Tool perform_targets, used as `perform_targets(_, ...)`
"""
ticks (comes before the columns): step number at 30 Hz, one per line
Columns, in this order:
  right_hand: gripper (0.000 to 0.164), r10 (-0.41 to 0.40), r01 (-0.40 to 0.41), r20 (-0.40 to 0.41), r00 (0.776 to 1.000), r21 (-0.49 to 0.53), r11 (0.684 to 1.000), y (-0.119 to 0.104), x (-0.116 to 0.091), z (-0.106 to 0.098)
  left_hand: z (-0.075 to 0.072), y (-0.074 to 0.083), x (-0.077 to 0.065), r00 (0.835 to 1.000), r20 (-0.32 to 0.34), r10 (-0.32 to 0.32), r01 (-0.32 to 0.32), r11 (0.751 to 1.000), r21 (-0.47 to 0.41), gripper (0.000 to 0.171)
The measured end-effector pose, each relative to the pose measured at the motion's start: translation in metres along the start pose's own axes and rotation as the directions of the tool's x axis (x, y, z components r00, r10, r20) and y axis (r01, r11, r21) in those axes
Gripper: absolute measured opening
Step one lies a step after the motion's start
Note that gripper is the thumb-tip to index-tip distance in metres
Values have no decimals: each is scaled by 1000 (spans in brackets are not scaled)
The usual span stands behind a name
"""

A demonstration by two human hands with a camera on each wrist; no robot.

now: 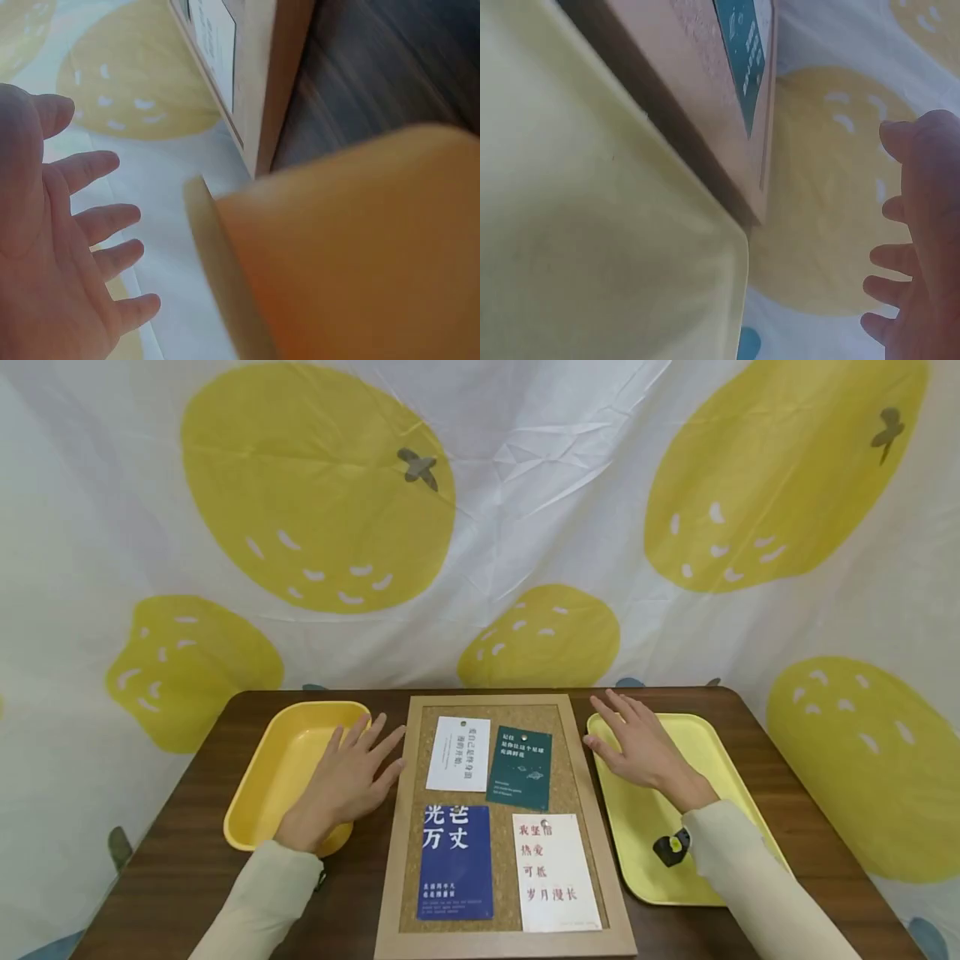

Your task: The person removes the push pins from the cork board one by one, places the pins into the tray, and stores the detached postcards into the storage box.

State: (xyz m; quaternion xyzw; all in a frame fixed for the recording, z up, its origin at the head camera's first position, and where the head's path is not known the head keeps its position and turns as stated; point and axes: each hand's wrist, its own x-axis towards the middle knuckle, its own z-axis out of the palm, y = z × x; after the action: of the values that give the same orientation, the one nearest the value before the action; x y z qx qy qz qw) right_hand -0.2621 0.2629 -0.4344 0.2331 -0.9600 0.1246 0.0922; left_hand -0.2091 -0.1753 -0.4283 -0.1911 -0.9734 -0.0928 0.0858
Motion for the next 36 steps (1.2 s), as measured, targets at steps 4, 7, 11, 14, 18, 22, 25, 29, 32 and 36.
perform_targets(4, 68, -4, 4, 3, 1000, 26, 1000, -5, 3, 5, 4, 8, 1, 1000, -6, 27, -27, 1000, -3, 54)
perform_targets(7, 69, -15, 15, 9, 1000, 43, 999, -8, 6, 7, 6, 12, 2, 999, -8, 39, -39, 999, -6, 54)
perform_targets(11, 71, -25, 24, 11, 1000, 60, 998, -15, 10, 8, 8, 17, 4, 999, -9, 50, -50, 999, -8, 53)
perform_targets(14, 72, -27, 26, 11, 1000, 68, 997, -20, 12, 8, 9, 20, 5, 998, 5, 58, -58, 998, -13, 53)
perform_targets(18, 73, -40, 39, 10, 999, 76, 996, -26, 15, 11, 14, 25, 7, 997, 44, 67, -67, 998, -10, 54)
perform_targets(22, 72, -67, 66, 9, 998, 84, 994, -31, 18, 15, 21, 30, 9, 994, 84, 73, -74, 997, 3, 55)
perform_targets(25, 71, -79, 78, 16, 997, 92, 993, -35, 22, 17, 24, 35, 11, 991, 114, 73, -71, 997, -18, 55)
perform_targets(29, 71, -89, 85, 31, 996, 102, 991, -42, 28, 19, 28, 39, 12, 988, 140, 68, -62, 997, -50, 55)
perform_targets(32, 70, -95, 90, 40, 995, 116, 989, -46, 32, 20, 31, 41, 14, 986, 148, 83, -76, 996, -49, 56)
perform_targets(36, 68, -111, 105, 38, 993, 136, 985, -53, 36, 19, 35, 42, 16, 981, 159, 108, -104, 994, -37, 56)
